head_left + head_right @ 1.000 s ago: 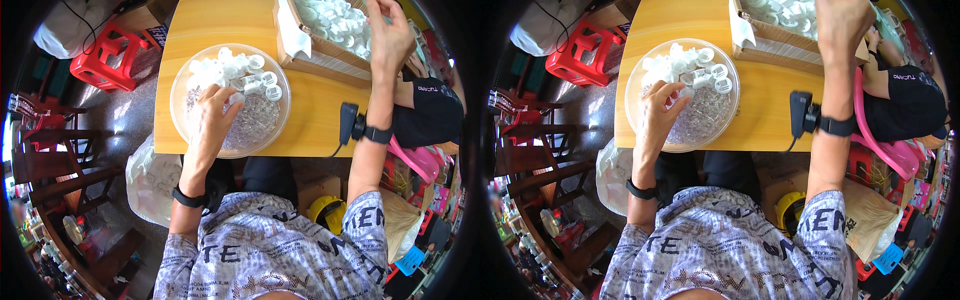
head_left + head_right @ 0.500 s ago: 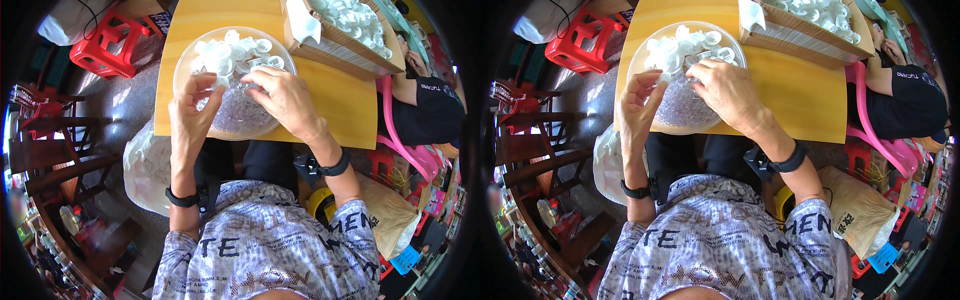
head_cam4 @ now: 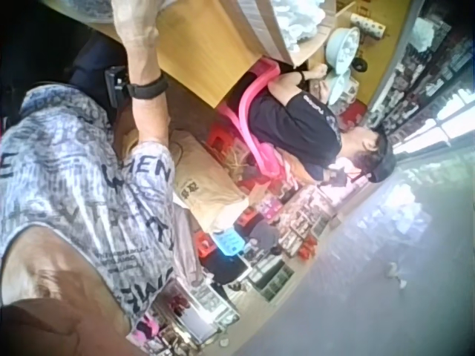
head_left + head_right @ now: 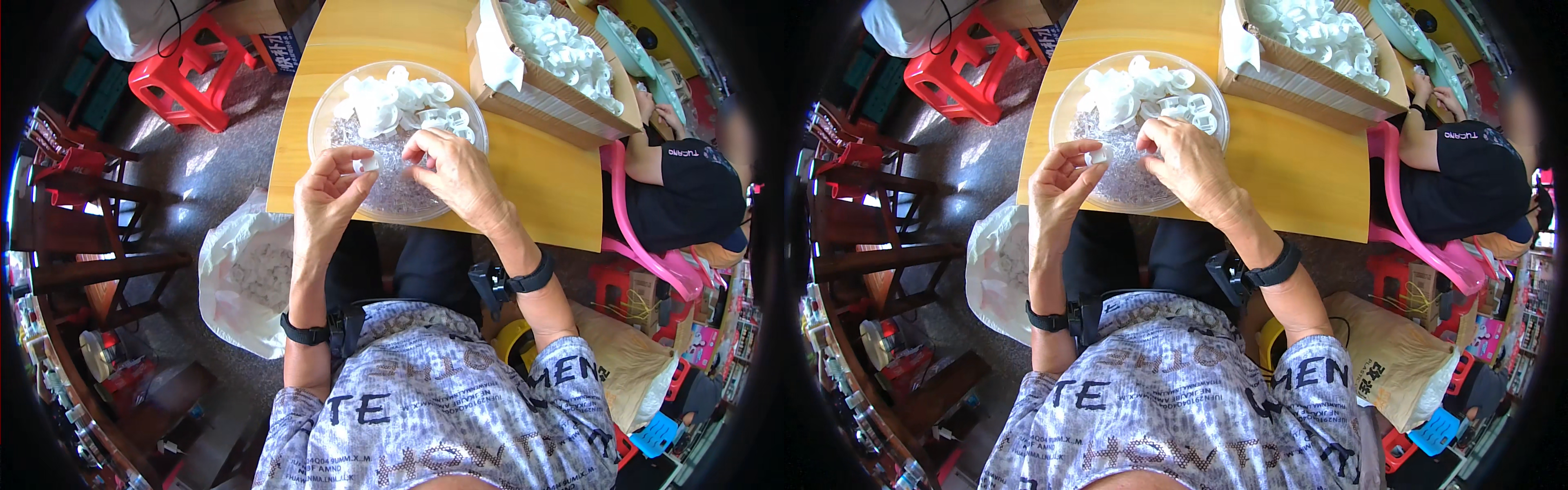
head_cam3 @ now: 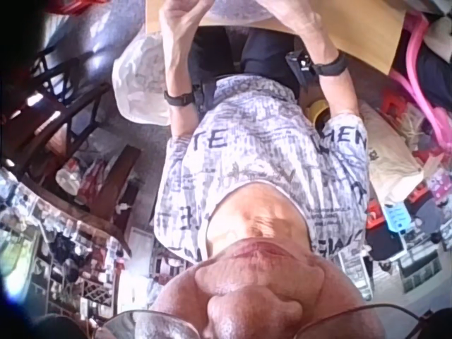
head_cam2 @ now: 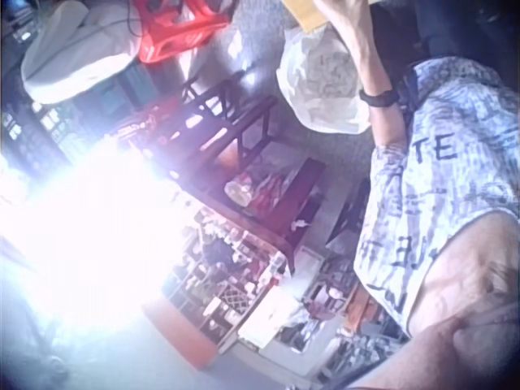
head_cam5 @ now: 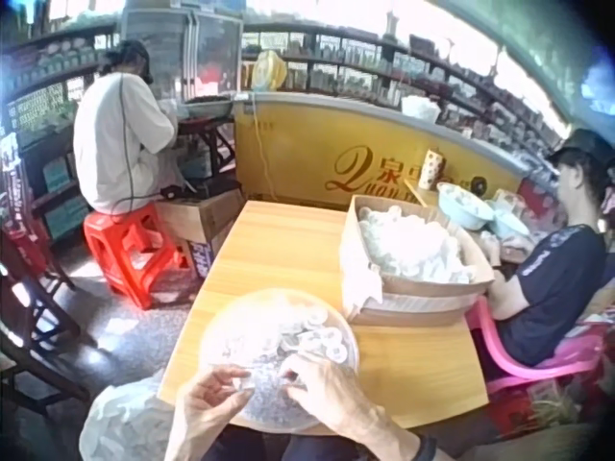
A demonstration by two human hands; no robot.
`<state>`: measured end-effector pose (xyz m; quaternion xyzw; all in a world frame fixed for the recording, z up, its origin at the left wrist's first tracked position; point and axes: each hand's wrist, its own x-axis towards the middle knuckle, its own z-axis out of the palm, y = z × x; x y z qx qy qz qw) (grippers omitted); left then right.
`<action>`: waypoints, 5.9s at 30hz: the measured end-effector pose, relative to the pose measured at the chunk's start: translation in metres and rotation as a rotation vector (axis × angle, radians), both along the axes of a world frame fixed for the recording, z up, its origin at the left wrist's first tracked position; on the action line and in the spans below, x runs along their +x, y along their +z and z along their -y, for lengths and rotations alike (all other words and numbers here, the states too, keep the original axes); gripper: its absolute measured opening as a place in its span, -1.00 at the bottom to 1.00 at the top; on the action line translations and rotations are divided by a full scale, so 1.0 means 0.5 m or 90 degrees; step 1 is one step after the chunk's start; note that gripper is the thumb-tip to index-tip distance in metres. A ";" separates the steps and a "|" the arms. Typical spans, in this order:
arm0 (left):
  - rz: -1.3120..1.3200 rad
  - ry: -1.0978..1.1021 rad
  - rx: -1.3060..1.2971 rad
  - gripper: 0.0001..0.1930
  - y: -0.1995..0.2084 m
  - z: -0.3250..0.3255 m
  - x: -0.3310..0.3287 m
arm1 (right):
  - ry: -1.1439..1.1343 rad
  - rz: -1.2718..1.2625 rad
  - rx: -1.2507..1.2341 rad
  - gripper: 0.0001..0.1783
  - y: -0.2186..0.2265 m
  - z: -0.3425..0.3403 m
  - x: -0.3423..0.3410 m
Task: Assembling small white plastic components by hand at a workstation.
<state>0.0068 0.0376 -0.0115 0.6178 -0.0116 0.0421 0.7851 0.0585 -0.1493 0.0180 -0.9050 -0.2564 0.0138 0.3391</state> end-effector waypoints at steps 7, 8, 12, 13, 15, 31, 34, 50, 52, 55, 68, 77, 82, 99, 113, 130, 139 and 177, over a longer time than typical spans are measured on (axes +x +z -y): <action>-0.008 0.001 -0.021 -0.74 0.010 0.002 -0.003 | 0.010 -0.059 0.094 -0.92 -0.002 0.016 0.004; -0.013 -0.003 -0.021 -0.73 0.010 0.000 -0.002 | 0.014 -0.089 0.129 -0.93 -0.003 0.018 0.005; -0.030 -0.020 -0.028 -0.70 0.020 0.001 -0.003 | -0.013 -0.208 0.241 -0.92 -0.005 0.026 0.003; -0.032 -0.021 -0.029 -0.70 0.021 0.002 -0.003 | -0.027 -0.300 0.338 -0.92 0.002 0.024 0.001; -0.052 -0.031 -0.043 -0.69 0.020 0.004 -0.002 | -0.044 -0.394 0.435 -0.92 0.004 0.025 0.001; -0.009 -0.032 -0.017 -0.70 0.020 0.017 0.015 | -0.018 -0.376 0.483 -0.92 -0.001 0.030 0.003; -0.013 -0.050 -0.070 -0.70 0.023 0.021 0.014 | 0.002 -0.375 0.454 -0.85 -0.002 0.029 0.004; -0.004 -0.115 -0.006 -0.81 0.031 0.024 0.010 | 0.062 -0.520 0.512 -0.64 0.049 0.041 -0.004; 0.001 -0.129 -0.025 -0.83 0.032 0.029 0.011 | 0.055 -0.521 0.489 -0.65 0.053 0.042 -0.002; -0.002 -0.154 -0.037 -0.86 0.024 0.030 0.011 | 0.055 -0.530 0.468 -0.67 0.050 0.043 -0.001; -0.069 -0.059 -0.173 -0.91 0.034 0.044 0.012 | -0.052 -0.246 0.520 -0.87 0.008 0.012 -0.045; -0.048 -0.058 -0.113 -0.65 0.037 0.051 0.009 | -0.056 -0.088 0.522 -0.91 0.001 0.003 -0.044; 0.008 -0.043 -0.074 -0.49 0.025 0.058 0.010 | -0.032 -0.040 0.449 -0.90 0.010 -0.005 -0.052; -0.002 -0.071 -0.146 -0.46 0.029 0.052 0.010 | -0.032 -0.080 0.468 -0.90 0.015 -0.010 -0.053; 0.029 -0.070 -0.123 -0.53 0.029 0.051 0.013 | -0.035 -0.070 0.503 -0.90 -0.007 -0.013 -0.050; -0.021 -0.086 -0.123 -0.53 0.032 0.046 0.002 | -0.061 -0.030 0.462 -0.93 0.012 -0.011 -0.048; -0.007 -0.072 -0.099 -0.57 0.031 0.044 0.012 | -0.110 -0.148 0.543 -0.92 0.014 -0.007 -0.052; 0.338 0.146 0.730 -0.87 0.053 0.005 0.186 | -0.016 0.089 0.131 -0.94 0.084 0.057 0.043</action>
